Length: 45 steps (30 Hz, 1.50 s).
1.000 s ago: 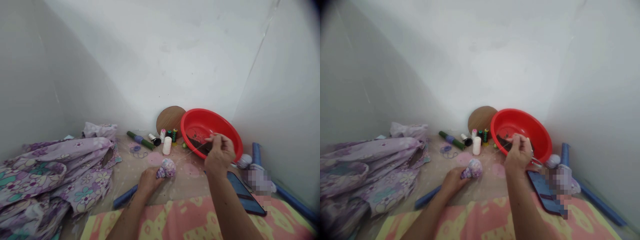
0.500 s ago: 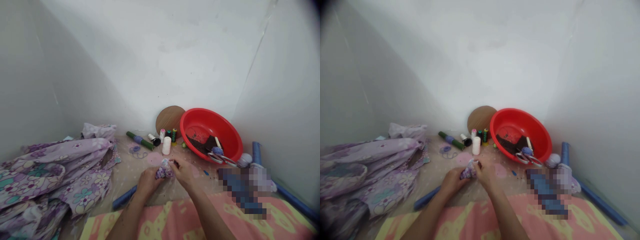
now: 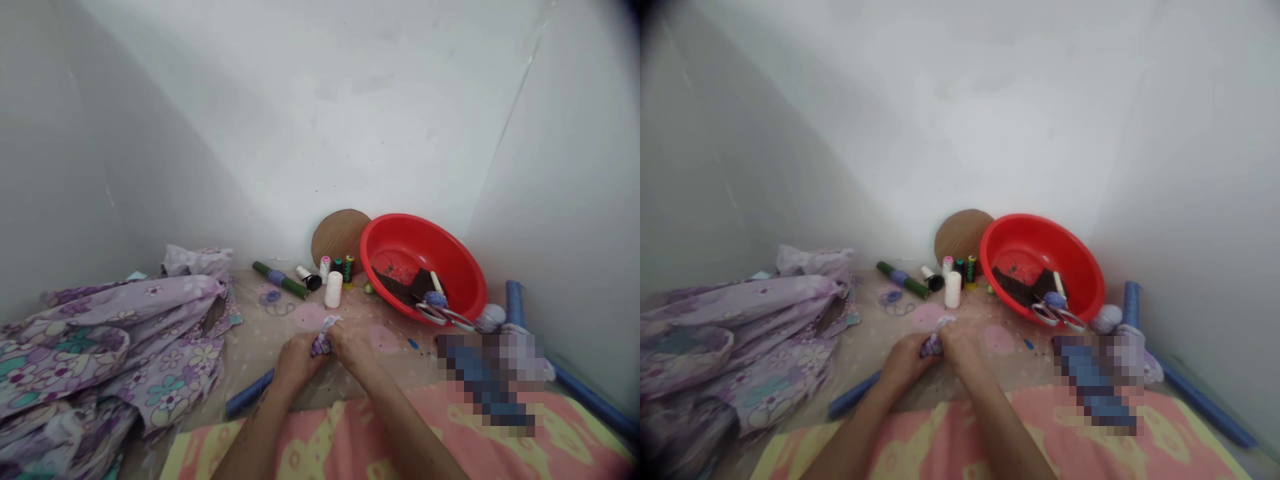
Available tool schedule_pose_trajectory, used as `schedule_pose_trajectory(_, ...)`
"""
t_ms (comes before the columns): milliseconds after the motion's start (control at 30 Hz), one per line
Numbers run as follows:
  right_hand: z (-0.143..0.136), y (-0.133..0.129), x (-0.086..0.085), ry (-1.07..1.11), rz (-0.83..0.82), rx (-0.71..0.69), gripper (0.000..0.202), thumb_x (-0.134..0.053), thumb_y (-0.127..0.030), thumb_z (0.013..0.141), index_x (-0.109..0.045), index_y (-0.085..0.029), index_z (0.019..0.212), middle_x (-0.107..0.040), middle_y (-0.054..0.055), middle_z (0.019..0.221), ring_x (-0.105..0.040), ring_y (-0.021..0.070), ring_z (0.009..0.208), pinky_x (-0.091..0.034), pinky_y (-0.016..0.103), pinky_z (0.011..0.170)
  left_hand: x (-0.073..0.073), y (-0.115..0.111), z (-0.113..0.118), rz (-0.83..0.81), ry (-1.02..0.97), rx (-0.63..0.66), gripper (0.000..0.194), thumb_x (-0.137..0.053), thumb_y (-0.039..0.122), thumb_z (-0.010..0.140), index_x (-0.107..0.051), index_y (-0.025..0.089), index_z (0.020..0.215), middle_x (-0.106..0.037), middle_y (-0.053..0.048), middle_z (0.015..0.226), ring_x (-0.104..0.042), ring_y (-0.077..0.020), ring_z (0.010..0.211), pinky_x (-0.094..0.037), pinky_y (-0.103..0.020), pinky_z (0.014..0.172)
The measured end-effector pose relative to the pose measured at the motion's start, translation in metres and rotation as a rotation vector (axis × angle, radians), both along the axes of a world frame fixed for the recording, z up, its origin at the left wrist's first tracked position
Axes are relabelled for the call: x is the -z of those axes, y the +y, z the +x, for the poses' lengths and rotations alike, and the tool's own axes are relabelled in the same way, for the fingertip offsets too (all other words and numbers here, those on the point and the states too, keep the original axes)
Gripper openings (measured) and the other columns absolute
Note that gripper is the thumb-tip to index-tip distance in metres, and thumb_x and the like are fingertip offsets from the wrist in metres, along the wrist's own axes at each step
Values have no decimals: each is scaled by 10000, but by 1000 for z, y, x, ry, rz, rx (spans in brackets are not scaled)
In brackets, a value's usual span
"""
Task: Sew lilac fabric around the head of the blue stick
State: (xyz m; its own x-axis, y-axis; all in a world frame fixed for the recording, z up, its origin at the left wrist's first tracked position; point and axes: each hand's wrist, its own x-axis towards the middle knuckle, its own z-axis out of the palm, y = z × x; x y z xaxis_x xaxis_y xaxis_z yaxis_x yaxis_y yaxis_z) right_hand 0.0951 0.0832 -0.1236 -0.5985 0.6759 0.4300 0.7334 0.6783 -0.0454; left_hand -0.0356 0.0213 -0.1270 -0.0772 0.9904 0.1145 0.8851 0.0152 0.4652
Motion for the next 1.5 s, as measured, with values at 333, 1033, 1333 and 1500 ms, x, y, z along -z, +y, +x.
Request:
schedule_pose_trajectory(333, 23, -1, -13, 566, 173, 2, 219, -388, -203, 821, -597, -165, 770, -615, 53, 730, -549, 151, 717, -384, 241, 658, -2, -1, 0, 24, -14, 20, 347, -543, 321, 690, -568, 256, 1030, -606, -23, 1017, -515, -189, 945, -338, -246, 787)
schedule_pose_trajectory(1033, 56, -49, -95, 893, 551, 140, 93, -490, -187, 783, -538, -176, 703, -505, -13, 596, -477, 104, 563, -351, 218, 553, -5, -3, 1, 28, -14, 23, 384, -576, 356, 681, -557, 256, 1051, -603, -24, 1014, -509, -189, 950, -337, -243, 798)
schedule_pose_trajectory(1333, 59, -57, -96, 847, 590, 59, 61, -505, -141, 765, -525, -180, 724, -520, -14, 596, -489, 108, 568, -368, 221, 561, -5, -4, 3, 6, -3, 0, 370, -544, 376, 711, -554, 251, 1060, -594, -32, 1036, -498, -193, 975, -321, -251, 832)
schedule_pose_trajectory(1500, 59, -62, -93, 859, 602, 38, 61, -531, -120, 741, -536, -178, 724, -532, -17, 607, -487, 100, 566, -362, 213, 550, -2, -3, 1, 58, 64, -58, 375, -480, 375, 754, -524, 228, 1096, -579, -53, 1049, -480, -192, 994, -315, -251, 837)
